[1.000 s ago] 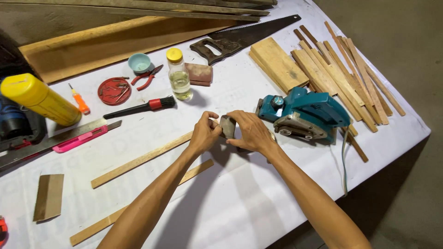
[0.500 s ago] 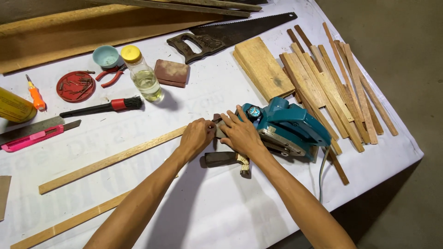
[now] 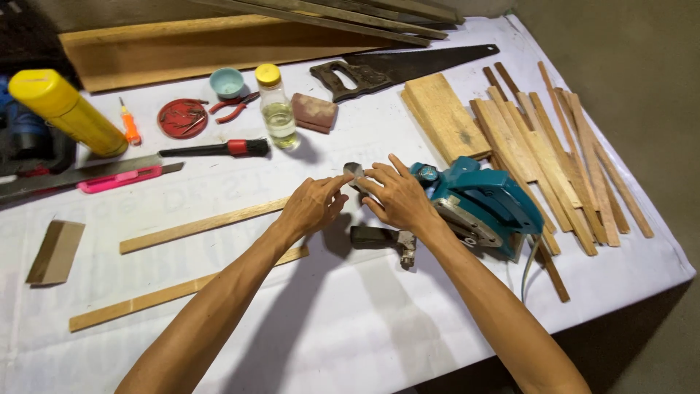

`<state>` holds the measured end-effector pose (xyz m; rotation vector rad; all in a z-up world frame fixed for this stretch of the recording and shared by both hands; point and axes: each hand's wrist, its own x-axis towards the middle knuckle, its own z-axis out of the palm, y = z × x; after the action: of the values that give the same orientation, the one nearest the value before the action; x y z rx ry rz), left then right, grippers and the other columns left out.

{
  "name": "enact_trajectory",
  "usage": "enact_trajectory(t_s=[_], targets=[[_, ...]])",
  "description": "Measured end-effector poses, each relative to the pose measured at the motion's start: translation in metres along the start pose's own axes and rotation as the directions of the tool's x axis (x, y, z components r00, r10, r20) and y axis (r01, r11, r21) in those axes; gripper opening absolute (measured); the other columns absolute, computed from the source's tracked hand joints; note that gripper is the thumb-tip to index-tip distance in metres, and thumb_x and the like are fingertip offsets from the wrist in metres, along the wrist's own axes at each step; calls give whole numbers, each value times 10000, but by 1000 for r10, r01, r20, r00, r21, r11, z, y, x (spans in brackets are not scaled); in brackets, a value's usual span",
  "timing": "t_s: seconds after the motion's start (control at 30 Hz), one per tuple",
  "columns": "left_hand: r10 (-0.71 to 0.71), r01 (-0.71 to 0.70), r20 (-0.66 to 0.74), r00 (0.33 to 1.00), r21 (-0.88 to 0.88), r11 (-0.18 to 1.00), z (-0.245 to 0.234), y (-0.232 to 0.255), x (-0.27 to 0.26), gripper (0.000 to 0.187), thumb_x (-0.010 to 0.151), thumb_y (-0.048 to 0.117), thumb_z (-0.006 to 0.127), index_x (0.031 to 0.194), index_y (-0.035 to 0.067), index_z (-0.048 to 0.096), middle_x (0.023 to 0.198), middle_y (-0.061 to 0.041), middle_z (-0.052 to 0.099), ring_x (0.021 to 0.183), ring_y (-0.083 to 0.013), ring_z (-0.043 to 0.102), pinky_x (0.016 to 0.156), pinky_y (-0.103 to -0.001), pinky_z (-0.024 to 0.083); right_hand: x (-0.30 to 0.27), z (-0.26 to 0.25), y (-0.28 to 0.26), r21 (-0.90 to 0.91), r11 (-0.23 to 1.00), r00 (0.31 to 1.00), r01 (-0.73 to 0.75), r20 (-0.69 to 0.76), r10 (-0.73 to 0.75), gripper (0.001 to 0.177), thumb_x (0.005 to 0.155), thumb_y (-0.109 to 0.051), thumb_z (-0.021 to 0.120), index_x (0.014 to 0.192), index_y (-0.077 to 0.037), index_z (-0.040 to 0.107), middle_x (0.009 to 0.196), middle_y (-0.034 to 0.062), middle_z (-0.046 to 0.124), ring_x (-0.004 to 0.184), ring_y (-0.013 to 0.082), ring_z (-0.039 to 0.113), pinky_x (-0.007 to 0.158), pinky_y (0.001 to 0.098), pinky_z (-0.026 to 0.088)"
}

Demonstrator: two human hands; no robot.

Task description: The person is sanding pieces of wood by hand using a piece of sandpaper.

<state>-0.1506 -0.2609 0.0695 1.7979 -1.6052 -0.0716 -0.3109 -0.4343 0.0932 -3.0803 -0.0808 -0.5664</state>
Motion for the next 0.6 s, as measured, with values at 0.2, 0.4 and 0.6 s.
enact_trajectory(t_s=[0.2,0.4,0.6], targets=[[-65,76,-95,993,112,991,-59,-14,-64,293,900,131,723,1191,107,700,951,-103,761,755,-318,701,691,-431,558,67,25,-59,60,978,980,198,24,-200,266,862,-240,742,1096,-115,726,1042,83,678,1104,267,613,1140,472,378],[-351,368,-134,927,128,921,-118,-19,-153,173,898,138,711,1060,108,763,933,-93,757,689,-277,709,678,-418,565,121,57,-133,179,891,905,416,17,-426,261,856,-228,751,1084,-103,731,1006,78,684,1042,274,624,1085,447,416],[-518,553,-209,829,173,815,-140,-24,-230,165,873,182,755,1026,122,775,913,-67,754,729,-261,711,721,-408,568,144,87,-197,253,783,808,568,9,-589,242,830,-259,766,1017,-105,748,983,76,711,1019,250,647,1096,442,419]])
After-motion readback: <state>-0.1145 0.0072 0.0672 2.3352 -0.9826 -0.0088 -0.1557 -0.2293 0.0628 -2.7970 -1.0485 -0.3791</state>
